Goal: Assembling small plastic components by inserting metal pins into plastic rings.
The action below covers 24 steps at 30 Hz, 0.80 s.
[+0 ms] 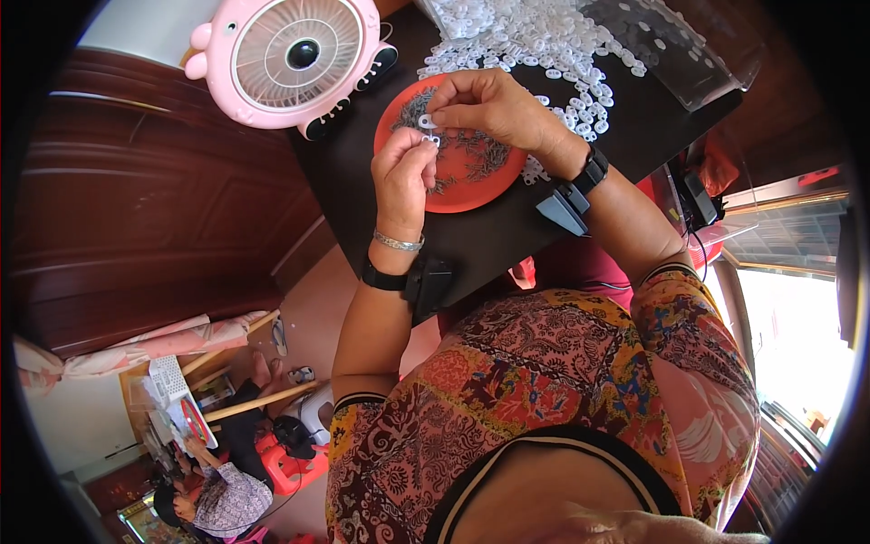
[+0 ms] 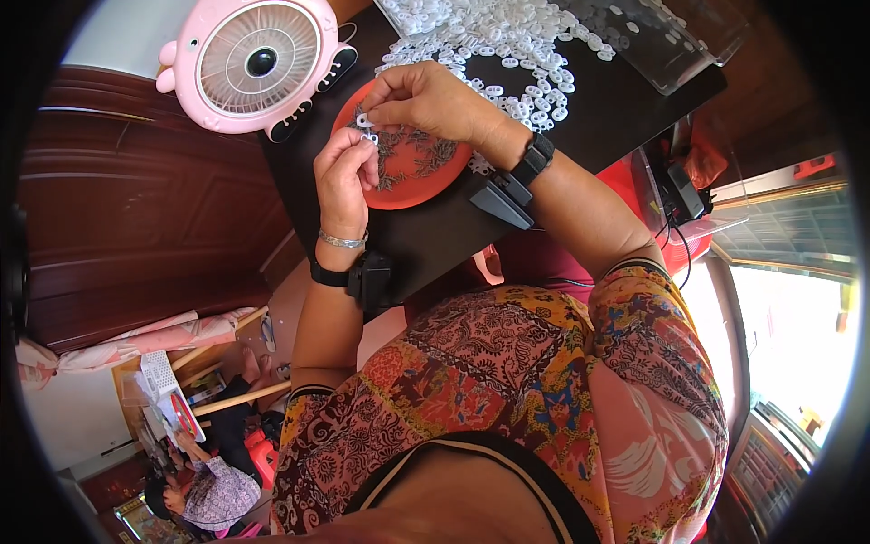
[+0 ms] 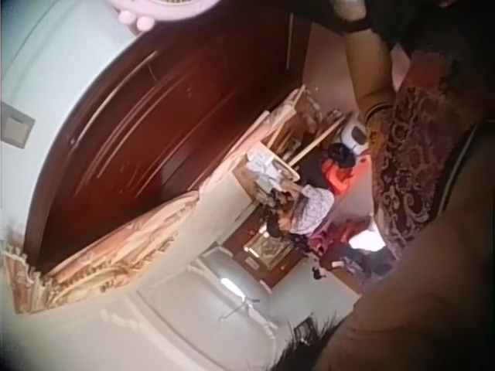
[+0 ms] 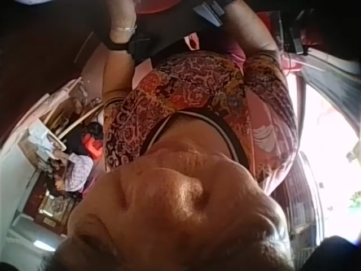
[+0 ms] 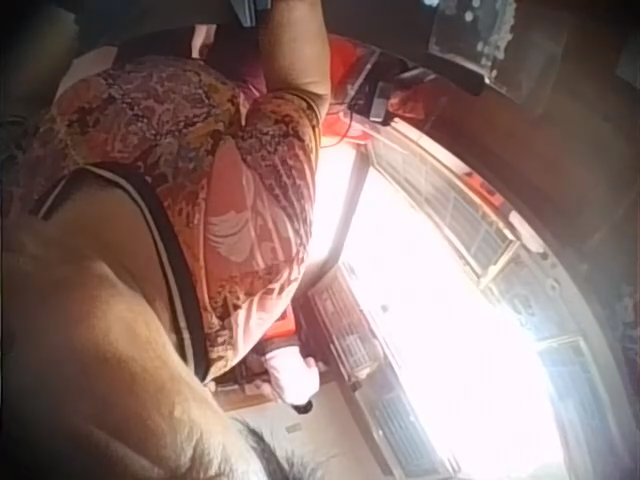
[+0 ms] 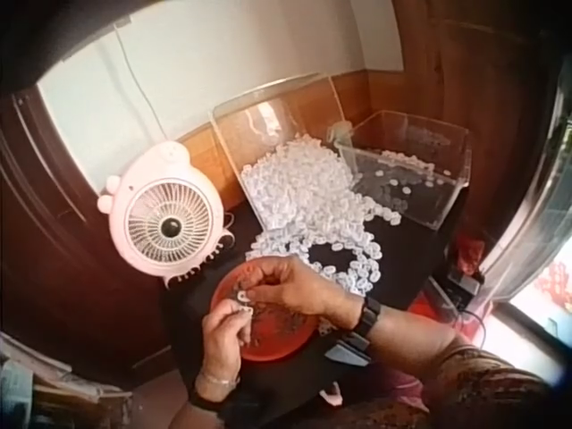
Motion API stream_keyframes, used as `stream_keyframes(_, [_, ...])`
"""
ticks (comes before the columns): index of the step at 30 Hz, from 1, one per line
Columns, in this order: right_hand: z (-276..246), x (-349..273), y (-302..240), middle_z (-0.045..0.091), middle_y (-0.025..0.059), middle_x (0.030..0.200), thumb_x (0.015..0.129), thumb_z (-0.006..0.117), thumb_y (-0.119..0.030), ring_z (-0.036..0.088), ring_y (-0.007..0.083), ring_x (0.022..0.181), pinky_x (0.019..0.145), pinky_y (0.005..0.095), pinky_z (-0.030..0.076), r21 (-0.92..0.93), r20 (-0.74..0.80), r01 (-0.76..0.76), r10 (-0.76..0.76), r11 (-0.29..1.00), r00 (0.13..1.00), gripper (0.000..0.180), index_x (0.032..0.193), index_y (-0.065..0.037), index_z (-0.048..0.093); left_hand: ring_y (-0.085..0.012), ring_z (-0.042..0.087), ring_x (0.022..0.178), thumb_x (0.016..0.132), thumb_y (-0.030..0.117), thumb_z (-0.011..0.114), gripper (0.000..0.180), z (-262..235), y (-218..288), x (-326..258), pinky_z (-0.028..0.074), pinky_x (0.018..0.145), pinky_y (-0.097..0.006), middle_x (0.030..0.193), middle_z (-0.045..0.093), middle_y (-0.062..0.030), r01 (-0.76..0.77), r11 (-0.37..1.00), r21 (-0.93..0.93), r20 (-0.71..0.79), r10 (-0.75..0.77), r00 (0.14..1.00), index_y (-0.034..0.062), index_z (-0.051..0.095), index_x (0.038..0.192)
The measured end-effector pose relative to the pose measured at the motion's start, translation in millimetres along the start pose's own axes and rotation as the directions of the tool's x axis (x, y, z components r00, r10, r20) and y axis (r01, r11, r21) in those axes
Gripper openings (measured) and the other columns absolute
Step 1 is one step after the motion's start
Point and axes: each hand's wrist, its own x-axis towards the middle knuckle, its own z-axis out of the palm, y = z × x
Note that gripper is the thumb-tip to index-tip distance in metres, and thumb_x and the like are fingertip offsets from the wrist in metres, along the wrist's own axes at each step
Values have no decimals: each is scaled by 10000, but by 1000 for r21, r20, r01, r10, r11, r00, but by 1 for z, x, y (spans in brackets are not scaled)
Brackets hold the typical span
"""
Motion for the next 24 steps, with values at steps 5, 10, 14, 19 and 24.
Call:
stream_keyframes(5, [1,0,-1,638,9,765,828,659,-66,571,54,681,608,185,448,-23,5,9,-8,1000,1000,84,889,-9,654,-55,403,475,837,103,513,116,-2,-1,0,272,432,-192,578,473,15,-13,998,55,13,13,1000,54,529,733])
stream_keyframes(10, [0,-1,0,641,7,787,828,657,-59,575,55,722,658,191,459,-45,15,23,-22,999,1000,82,889,-4,652,-55,398,470,824,104,518,105,0,0,0,261,430,-192,574,471,18,5,998,57,12,-6,1000,55,531,732])
stream_keyframes(14, [1,0,1,642,9,807,830,652,-56,579,60,750,692,200,469,-58,15,17,-16,998,1000,86,895,-1,648,-60,394,471,821,99,517,104,-1,3,-1,268,428,-195,577,467,13,14,998,64,2,-14,1000,53,529,729])
stream_keyframes(19, [2,0,4,642,10,807,826,653,-57,583,64,745,693,207,475,-70,21,16,-14,997,1000,95,899,2,645,-58,390,464,816,86,532,112,-1,-2,1,290,428,-196,573,464,11,20,1000,17,-15,-19,1000,43,530,712])
stream_keyframes(24, [3,0,5,636,8,793,817,660,-63,584,71,723,683,212,477,-78,57,9,-4,997,998,110,904,4,644,-53,390,454,811,73,548,107,-1,-2,1,300,427,-195,569,468,13,16,1000,-12,-28,-16,999,33,535,712])
